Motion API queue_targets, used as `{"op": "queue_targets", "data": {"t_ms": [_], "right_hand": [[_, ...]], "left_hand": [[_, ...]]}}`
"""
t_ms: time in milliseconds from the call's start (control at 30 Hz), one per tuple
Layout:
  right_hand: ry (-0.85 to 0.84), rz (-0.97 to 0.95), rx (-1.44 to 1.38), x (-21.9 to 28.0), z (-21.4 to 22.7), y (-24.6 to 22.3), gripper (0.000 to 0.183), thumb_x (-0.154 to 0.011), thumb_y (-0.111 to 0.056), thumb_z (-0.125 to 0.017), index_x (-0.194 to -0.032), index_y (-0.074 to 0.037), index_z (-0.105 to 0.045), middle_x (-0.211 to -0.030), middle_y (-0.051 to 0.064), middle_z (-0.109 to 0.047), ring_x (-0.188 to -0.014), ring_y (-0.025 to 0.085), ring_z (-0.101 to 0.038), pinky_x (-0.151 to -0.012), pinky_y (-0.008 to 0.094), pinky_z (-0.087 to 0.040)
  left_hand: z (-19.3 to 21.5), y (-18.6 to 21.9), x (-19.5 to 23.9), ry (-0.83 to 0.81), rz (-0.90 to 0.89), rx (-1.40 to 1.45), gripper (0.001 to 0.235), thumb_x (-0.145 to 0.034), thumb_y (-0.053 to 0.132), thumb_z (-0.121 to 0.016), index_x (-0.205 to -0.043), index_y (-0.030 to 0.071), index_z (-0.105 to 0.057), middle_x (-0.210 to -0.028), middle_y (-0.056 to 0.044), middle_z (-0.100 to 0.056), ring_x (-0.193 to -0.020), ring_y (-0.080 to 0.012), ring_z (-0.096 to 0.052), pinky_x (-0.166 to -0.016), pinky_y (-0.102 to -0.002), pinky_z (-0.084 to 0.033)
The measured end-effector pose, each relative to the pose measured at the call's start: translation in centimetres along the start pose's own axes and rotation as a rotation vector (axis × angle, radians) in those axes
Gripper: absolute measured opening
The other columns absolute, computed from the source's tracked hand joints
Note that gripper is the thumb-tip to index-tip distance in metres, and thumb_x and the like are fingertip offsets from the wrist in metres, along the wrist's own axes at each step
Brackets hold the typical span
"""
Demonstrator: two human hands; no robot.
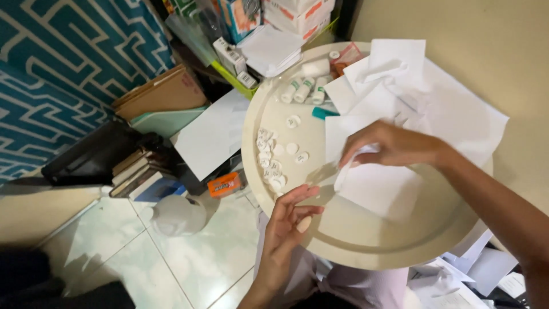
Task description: Sealing small white paper pouches using adhesive tape and scissors on a round tray.
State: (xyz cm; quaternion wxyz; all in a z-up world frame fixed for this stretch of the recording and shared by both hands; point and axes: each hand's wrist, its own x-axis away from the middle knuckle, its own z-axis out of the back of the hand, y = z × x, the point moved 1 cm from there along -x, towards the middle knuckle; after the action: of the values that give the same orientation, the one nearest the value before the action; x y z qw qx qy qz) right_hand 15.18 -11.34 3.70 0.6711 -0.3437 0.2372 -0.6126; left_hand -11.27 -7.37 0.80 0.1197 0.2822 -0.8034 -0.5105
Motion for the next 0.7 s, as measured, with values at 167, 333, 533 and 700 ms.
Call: {"op": "queue_targets", "data": {"t_ms": [167, 333, 533, 700], "right_hand": [[-0.092, 0.091, 0.011, -2.9, -3.3, 2.2, 0.018, -0.080, -0.004, -0.061, -0.085, -0.016, -0.074, -0.088, -0.004, -0.074, -0.077, 0.011, -0.069, -0.071, 0.024, -0.050], [0.132, 0.235, 0.163, -2.5, -3.9, 0.7, 0.021, -0.073, -0.011, -0.069, -0.094, -0.013, -0.070, -0.108, 0.005, -0.067, -0.096, 0.022, -0.064, -0.087, 0.035, -0.046], [0.418, -0.038, -0.497, 1.3, -4.5, 0.3, 0.031, -0.076, -0.031, -0.062, -0.095, -0.007, -0.069, -0.107, 0.012, -0.067, -0.102, 0.022, -0.062, -0.082, 0.033, -0.049], [0.462, -0.185, -0.678, 1.4, -6.7, -0.6, 0.014, -0.074, -0.008, -0.066, -0.087, -0.003, -0.070, -0.101, 0.011, -0.067, -0.093, 0.019, -0.064, -0.076, 0.027, -0.049]], "left_hand": [[0.7, -0.5, 0.3, 0.069, 0.053, 0.012, 0.044, -0.085, 0.018, -0.054, -0.125, 0.002, -0.044, -0.126, -0.013, -0.053, -0.101, -0.0227, -0.058, -0.095, -0.032, -0.041], [0.8, -0.4, 0.2, 0.002, 0.044, -0.004, 0.042, -0.088, 0.016, -0.051, -0.127, 0.003, -0.043, -0.128, -0.013, -0.051, -0.105, -0.0225, -0.057, -0.097, -0.033, -0.041], [0.4, -1.5, -0.2, -0.047, 0.005, 0.035, 0.048, -0.087, 0.013, -0.050, -0.133, 0.006, -0.038, -0.133, -0.013, -0.046, -0.111, -0.0227, -0.053, -0.100, -0.034, -0.037], [-0.2, -1.6, -0.3, -0.068, 0.056, 0.004, 0.048, -0.089, 0.019, -0.050, -0.134, 0.008, -0.037, -0.134, -0.011, -0.045, -0.112, -0.0214, -0.052, -0.099, -0.031, -0.037]]}}
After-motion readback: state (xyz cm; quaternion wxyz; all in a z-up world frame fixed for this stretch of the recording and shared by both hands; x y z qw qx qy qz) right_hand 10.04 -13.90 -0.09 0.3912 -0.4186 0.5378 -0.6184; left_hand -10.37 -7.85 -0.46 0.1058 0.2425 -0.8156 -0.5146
